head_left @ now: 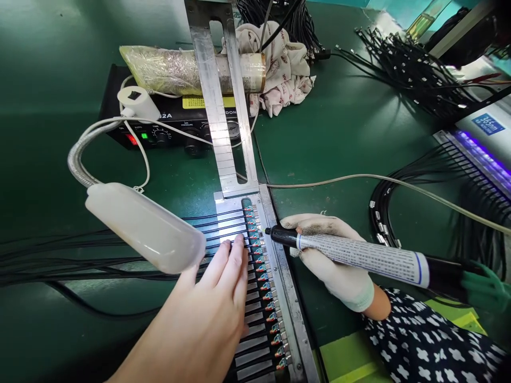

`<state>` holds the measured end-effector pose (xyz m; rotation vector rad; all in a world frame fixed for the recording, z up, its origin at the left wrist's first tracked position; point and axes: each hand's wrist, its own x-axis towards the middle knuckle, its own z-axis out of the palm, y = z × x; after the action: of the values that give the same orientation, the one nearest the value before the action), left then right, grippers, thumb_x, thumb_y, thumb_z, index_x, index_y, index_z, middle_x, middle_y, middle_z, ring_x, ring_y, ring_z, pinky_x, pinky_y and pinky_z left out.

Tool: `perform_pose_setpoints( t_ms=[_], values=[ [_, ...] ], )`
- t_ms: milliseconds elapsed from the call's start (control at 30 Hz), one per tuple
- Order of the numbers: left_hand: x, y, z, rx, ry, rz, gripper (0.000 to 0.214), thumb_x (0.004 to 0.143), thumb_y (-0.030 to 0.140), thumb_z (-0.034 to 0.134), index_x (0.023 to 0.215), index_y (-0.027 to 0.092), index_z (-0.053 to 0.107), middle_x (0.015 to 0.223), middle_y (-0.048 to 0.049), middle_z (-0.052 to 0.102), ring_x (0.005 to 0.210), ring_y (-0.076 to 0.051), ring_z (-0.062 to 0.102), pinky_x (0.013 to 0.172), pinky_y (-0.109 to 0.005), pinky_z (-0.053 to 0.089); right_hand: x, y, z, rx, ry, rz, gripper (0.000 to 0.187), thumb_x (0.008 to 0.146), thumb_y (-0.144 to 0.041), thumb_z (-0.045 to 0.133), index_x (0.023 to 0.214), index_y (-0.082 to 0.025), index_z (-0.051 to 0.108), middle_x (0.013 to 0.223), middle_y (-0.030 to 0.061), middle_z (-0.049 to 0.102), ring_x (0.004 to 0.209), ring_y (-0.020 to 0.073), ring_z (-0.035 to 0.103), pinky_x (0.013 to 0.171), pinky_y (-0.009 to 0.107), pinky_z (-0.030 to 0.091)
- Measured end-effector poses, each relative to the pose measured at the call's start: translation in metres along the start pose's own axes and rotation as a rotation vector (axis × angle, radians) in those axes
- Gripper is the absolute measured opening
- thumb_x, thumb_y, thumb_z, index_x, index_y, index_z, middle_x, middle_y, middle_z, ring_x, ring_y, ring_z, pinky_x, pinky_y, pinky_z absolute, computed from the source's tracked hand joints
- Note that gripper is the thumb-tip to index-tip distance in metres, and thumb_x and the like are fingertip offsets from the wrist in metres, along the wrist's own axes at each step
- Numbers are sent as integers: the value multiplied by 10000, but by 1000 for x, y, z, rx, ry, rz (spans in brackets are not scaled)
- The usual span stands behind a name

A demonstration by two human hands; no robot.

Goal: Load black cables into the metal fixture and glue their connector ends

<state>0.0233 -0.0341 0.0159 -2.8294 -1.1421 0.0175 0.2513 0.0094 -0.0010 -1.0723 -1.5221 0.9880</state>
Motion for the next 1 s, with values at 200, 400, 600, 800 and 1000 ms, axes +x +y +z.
perform_pose_setpoints(
  t_ms=[200,400,600,800,1000],
  values=[
    [2,3,3,-5,-2,-6,726,688,543,625,1238,73,691,1401,-266,563,1344,-428,377,1030,-585,335,3,2,0,-7,3,2,272,760,-94,731,976,-254,685,1087,27,763,994,224,734,898,400,620],
    [2,3,3,-9,-10,8,723,697,540,620,1227,53,695,1399,-286,555,1343,-448,372,1018,-598,347,3,3,-1,7,-11,-10,269,769,-112,746,983,-262,685,1088,20,764,1007,224,731,916,403,612],
    [-1,3,5,-5,-2,10,718,692,536,624,1215,50,700,1390,-289,561,1344,-453,378,1012,-599,355,3,3,0,1,-6,10,286,758,-95,745,977,-267,683,1092,8,763,1012,217,728,917,389,607],
    [1,3,2,-16,-13,21,730,700,519,613,1235,28,681,1398,-303,551,1344,-461,384,1002,-608,371,4,1,-1,-13,-4,-8,285,745,-84,738,969,-253,685,1082,18,765,1001,218,734,910,382,606],
    [3,3,0,-13,-27,14,716,724,503,590,1254,28,668,1414,-300,540,1344,-448,393,991,-597,391,4,-1,-1,-28,-4,-35,280,725,-62,738,940,-235,690,1050,45,775,980,227,744,897,386,614]
  ],
)
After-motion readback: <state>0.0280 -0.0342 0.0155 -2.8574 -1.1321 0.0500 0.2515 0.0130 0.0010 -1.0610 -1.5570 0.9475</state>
